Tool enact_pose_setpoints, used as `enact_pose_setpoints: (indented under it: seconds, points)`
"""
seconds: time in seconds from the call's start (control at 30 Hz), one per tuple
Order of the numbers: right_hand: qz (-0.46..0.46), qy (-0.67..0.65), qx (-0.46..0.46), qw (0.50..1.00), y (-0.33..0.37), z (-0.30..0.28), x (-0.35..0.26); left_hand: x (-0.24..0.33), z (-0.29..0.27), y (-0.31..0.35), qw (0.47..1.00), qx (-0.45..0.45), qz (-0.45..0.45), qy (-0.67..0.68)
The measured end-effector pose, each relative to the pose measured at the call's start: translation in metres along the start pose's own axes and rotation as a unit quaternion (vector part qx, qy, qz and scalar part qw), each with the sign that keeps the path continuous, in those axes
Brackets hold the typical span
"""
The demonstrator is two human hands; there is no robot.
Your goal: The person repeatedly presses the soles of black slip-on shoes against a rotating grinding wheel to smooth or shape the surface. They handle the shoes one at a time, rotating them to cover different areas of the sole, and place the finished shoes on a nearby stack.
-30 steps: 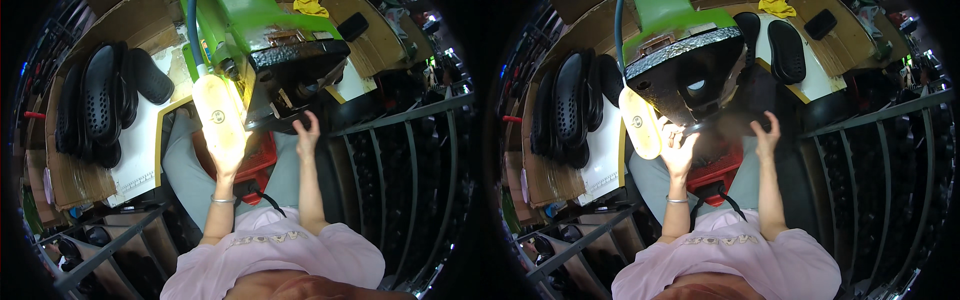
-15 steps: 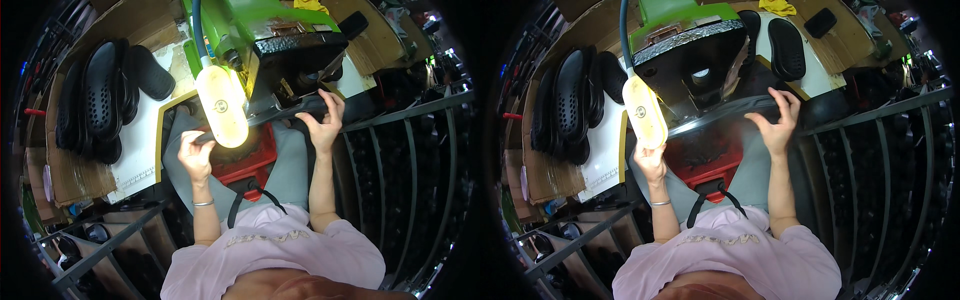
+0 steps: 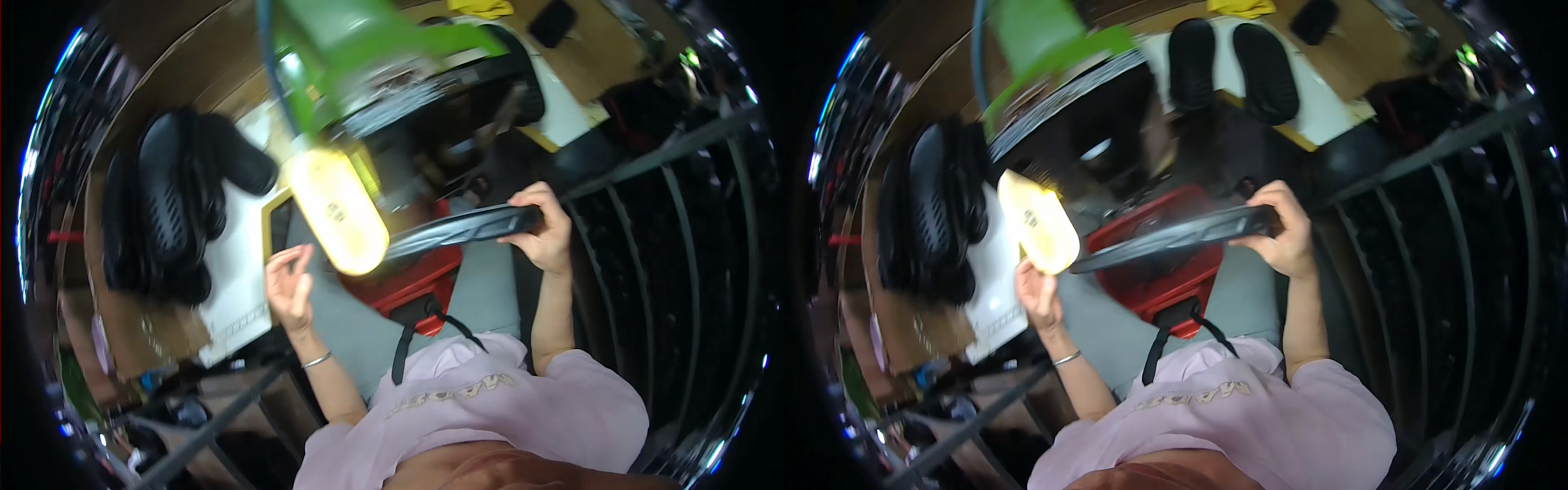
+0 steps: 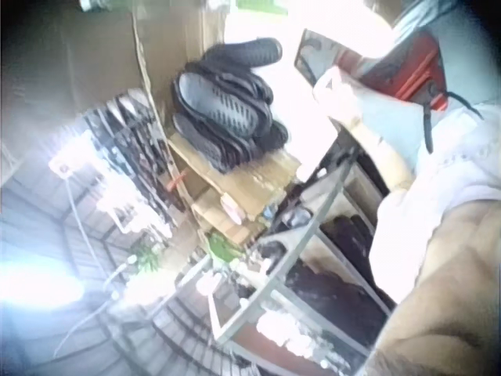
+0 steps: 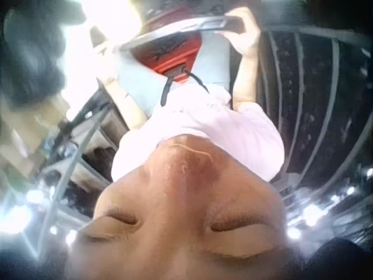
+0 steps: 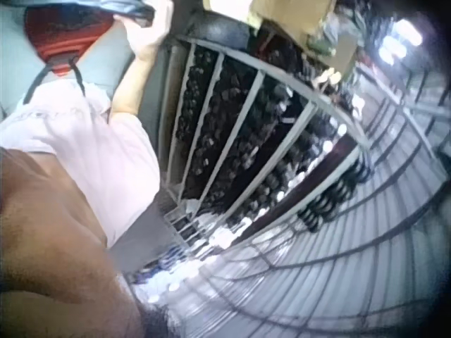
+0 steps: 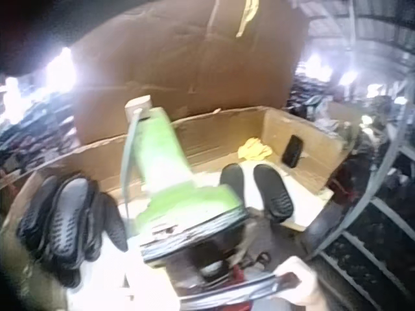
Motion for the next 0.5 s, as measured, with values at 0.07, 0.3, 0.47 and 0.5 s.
enact_pose_setpoints:
  seconds: [0.07, 0.3, 0.47, 0.5]
  points:
    - [-0.022, 0.061, 0.075, 0.995, -0.001, -0.058, -0.023, -0.009, -0.017, -0.023, 0.994, 0.063, -0.012, -0.087]
    - [-0.253, 0.289, 0.298, 0.874, -0.049, -0.112, -0.012, -0.092, -0.087, -0.149, 0.749, 0.019, 0.072, -0.658]
    - [-0.241, 0.411, 0.157, 0.865, -0.121, -0.085, 0.107, -0.074, -0.036, -0.142, 0.679, 0.002, 0.128, -0.723]
    - [-0.21, 0.408, 0.12, 0.881, -0.123, -0.081, 0.122, -0.069, -0.046, -0.135, 0.693, 0.009, 0.13, -0.709]
Point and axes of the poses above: each hand's wrist, its own y-axis away from the middle knuckle, its own z-axis out of the palm, x = y × z, the point moved 6 cm from there along -y, towards the middle knuckle, and after that the axes turned 3 degrees about x, right-handed, at the moved point
